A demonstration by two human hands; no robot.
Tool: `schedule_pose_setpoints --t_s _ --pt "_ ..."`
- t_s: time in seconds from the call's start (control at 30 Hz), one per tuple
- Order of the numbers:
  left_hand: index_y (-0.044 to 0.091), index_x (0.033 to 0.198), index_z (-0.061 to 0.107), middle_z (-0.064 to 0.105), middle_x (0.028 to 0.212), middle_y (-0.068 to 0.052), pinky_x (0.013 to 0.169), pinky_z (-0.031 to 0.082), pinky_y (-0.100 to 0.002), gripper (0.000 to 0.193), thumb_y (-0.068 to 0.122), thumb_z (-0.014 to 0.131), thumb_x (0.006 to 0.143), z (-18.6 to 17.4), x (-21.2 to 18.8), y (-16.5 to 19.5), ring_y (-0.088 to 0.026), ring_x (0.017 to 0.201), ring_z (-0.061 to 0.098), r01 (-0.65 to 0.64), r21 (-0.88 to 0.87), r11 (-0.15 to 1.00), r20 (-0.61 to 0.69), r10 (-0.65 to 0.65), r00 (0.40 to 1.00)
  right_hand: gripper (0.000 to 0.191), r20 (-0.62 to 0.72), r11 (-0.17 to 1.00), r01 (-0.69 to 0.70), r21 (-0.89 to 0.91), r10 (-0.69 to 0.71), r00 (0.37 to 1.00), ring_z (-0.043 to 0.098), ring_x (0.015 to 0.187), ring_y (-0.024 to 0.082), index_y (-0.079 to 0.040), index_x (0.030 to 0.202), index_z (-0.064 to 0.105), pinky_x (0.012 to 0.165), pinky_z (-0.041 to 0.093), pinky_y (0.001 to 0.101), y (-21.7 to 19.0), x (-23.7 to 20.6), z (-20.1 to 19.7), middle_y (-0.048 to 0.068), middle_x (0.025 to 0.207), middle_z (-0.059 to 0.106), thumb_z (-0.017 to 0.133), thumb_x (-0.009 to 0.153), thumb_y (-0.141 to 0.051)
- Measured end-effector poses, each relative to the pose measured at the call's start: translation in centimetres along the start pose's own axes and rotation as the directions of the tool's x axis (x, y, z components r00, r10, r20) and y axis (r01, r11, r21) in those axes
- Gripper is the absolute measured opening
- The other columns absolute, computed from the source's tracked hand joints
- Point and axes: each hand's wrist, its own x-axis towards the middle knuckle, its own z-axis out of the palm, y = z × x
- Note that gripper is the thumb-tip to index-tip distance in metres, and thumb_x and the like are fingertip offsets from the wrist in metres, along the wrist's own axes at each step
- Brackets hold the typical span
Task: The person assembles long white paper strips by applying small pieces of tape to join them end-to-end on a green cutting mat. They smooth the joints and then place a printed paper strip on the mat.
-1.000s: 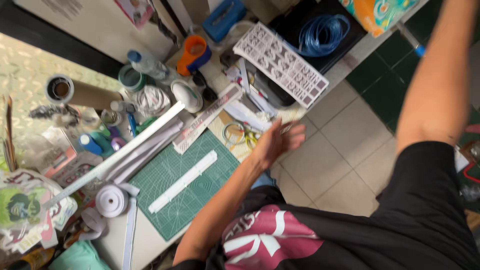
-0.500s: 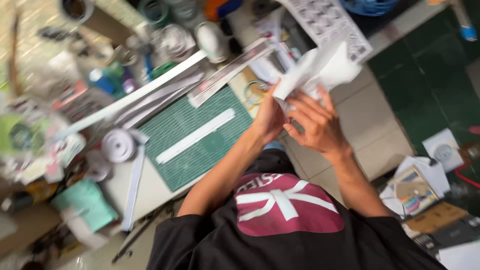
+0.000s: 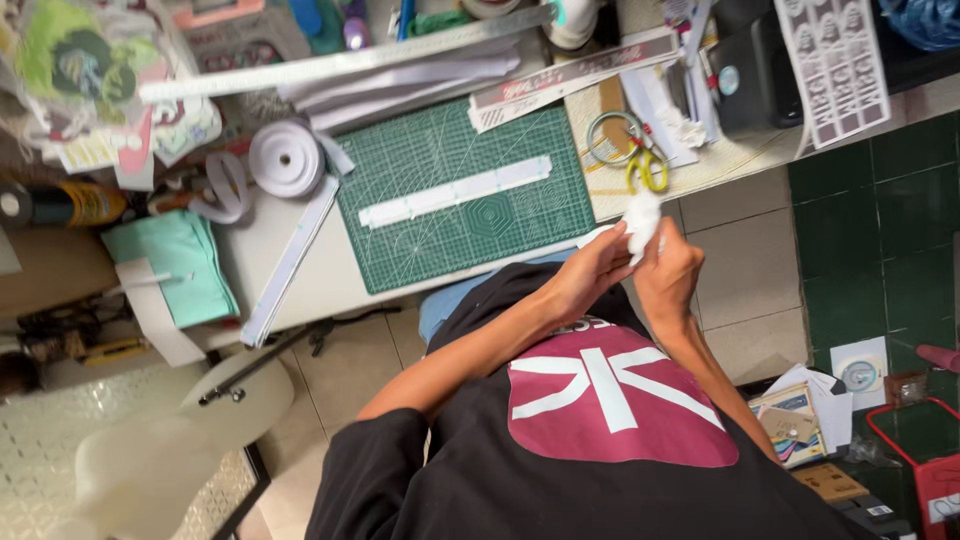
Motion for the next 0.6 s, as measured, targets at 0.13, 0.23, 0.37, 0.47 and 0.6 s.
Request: schedule_pose_setpoints --t_s 0.13,0.23,0.37,0.47,0.6 --pt "-0.004 0.148 0.049 0.053 0.150 -0.013 0.123 0.029 -0.037 0.078 0.061 0.035 0.107 -1.0 -2.6 0.9 -0.022 0.144 0.044 -0.037 -0.070 0.997 0.105 0.045 0.994 0.013 0.060 0.910 -0.201 0.363 0.192 0.980 0.065 0.086 0.047 0.002 0.108 0.066 0.071 0.052 0.0501 0.8 -1.5 2.3 0.024 0.091 0.071 0.056 0.107 -0.007" --pt "-0.004 0.150 0.047 0.050 0.149 -0.019 0.121 0.031 -0.043 0.089 0.071 0.029 0.105 -3.5 -5.0 3.1 -0.029 0.141 0.044 0.042 -0.221 0.974 0.101 -0.020 0.995 0.017 0.130 0.982 0.136 0.128 -0.152 0.980 0.067 0.086 0.047 0.003 0.113 0.063 0.067 0.051 0.0496 0.1 -1.9 3.1 0.026 0.093 0.067 0.059 0.103 -0.010" --pt "-0.001 0.156 0.037 0.040 0.159 -0.016 0.121 0.032 -0.044 0.094 0.073 0.027 0.100 -4.3 -8.8 2.0 -0.029 0.148 0.036 0.023 -0.256 0.966 0.082 -0.003 0.997 0.016 0.397 0.977 0.162 0.136 -0.204 0.895 0.068 0.078 0.044 0.001 0.099 0.061 0.060 0.050 0.0466 -1.4 -2.3 3.7 0.024 0.082 0.065 0.065 0.106 -0.013" --pt "0.000 0.160 0.029 0.034 0.164 -0.012 0.121 0.029 -0.041 0.097 0.073 0.027 0.096 -4.5 -10.1 1.8 -0.025 0.153 0.031 -0.067 -0.131 0.989 0.015 0.070 0.997 0.010 0.360 0.976 0.123 0.180 -0.182 0.915 0.071 0.078 0.041 -0.001 0.103 0.063 0.061 0.051 0.0449 -3.3 -1.8 5.9 0.022 0.079 0.065 0.060 0.107 -0.009" --pt "-0.004 0.159 0.022 0.031 0.166 -0.014 0.126 0.028 -0.044 0.095 0.071 0.027 0.100 -6.6 -13.5 2.2 -0.026 0.156 0.030 -0.217 -0.236 0.947 -0.131 0.190 0.973 0.012 0.402 0.885 0.175 0.431 -0.362 0.841 0.072 0.072 0.039 0.000 0.102 0.063 0.059 0.052 0.0444 -6.2 -0.6 9.9 0.021 0.079 0.067 0.060 0.093 -0.008"
